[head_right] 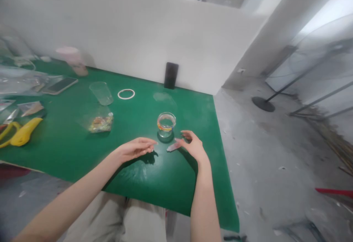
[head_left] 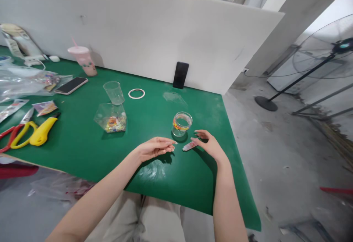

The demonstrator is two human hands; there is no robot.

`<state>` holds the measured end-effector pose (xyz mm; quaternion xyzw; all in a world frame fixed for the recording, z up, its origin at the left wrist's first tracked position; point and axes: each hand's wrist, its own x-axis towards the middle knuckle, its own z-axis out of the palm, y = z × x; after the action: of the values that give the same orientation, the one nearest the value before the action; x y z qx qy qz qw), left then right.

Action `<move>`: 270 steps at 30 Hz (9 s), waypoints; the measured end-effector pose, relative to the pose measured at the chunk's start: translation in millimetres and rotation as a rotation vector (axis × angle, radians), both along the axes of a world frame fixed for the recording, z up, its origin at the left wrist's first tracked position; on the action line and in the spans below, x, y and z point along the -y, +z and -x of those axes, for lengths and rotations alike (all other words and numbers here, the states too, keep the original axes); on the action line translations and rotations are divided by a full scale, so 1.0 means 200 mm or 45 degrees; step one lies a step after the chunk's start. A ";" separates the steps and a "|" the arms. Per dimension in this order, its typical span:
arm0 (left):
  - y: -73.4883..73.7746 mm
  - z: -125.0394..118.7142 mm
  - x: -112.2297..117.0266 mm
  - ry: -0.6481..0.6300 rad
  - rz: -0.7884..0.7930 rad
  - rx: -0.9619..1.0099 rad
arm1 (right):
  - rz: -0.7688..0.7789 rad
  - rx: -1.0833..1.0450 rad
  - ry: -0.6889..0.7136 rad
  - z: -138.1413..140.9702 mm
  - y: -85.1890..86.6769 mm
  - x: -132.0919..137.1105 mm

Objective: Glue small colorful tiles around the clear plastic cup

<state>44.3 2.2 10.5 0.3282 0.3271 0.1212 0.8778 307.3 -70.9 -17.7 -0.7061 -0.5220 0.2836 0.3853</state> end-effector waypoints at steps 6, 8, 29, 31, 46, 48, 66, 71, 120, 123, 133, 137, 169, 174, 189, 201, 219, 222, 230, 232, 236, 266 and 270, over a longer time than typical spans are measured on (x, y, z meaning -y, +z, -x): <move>0.00 -0.02 0.00 -0.057 -0.187 -0.064 | -0.008 0.402 0.203 0.04 0.04 0.04; 0.00 -0.03 0.00 -0.064 -0.253 -0.084 | 0.009 0.430 0.181 0.05 0.03 0.03; -0.01 -0.04 0.02 0.024 -0.375 -0.173 | -0.030 -0.668 0.419 0.11 0.25 0.09; -0.01 -0.04 0.02 -0.014 -0.386 -0.150 | 0.004 -0.792 0.582 0.10 0.25 0.11; 0.01 -0.03 0.02 -0.020 -0.200 -0.143 | -0.154 -1.349 0.133 0.28 0.20 0.03; 0.01 -0.02 0.02 0.034 -0.133 -0.096 | -0.111 -1.420 0.125 0.32 0.20 0.01; -0.01 -0.04 0.03 0.006 0.362 0.387 | -0.242 -1.347 -0.029 0.41 0.21 0.00; -0.01 -0.05 0.06 -0.047 0.097 0.212 | -0.239 -1.280 -0.057 0.41 0.20 -0.01; -0.01 -0.04 0.07 -0.237 -0.089 0.030 | -0.247 -1.082 -0.089 0.39 0.22 0.00; 0.00 -0.04 0.07 -0.229 -0.091 0.026 | -0.243 -1.075 -0.083 0.39 0.22 0.00; -0.02 -0.03 0.07 -0.265 -0.064 0.081 | -0.210 -1.057 -0.066 0.39 0.21 -0.01; -0.01 -0.04 0.07 -0.282 -0.068 0.095 | -0.205 -1.051 -0.071 0.39 0.21 -0.01; -0.02 -0.04 0.05 -0.123 0.186 0.131 | -0.155 -1.059 -0.031 0.43 0.25 0.02; -0.05 -0.03 0.03 -0.135 0.270 0.237 | -0.140 -0.986 -0.030 0.44 0.24 0.03; -0.02 -0.03 0.04 -0.049 0.308 0.497 | -0.111 -0.859 -0.070 0.42 0.14 -0.01; -0.02 -0.04 0.04 -0.095 0.288 0.485 | -0.134 -0.762 -0.045 0.42 0.16 -0.01; -0.03 -0.04 0.03 -0.109 0.281 0.485 | -0.182 -0.556 -0.027 0.42 0.18 0.00; -0.02 -0.04 0.04 -0.110 0.274 0.473 | -0.180 -0.540 -0.019 0.42 0.18 0.00; -0.02 -0.04 0.03 -0.130 0.257 0.479 | -0.178 -0.526 -0.018 0.42 0.19 0.00; -0.03 -0.04 0.03 -0.132 0.253 0.480 | -0.171 -0.537 -0.020 0.42 0.19 0.00; -0.02 -0.04 0.03 -0.125 0.262 0.468 | -0.176 -0.550 -0.019 0.42 0.18 0.00; -0.02 -0.04 0.04 -0.133 0.244 0.457 | -0.161 -0.550 -0.035 0.42 0.18 0.00; -0.02 -0.04 0.04 -0.145 0.234 0.469 | -0.154 -0.544 -0.034 0.42 0.17 0.00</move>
<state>52.2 -4.8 6.0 0.2369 0.1519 0.0991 0.9545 223.7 -70.4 16.4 -0.6123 -0.4352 0.3899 0.5326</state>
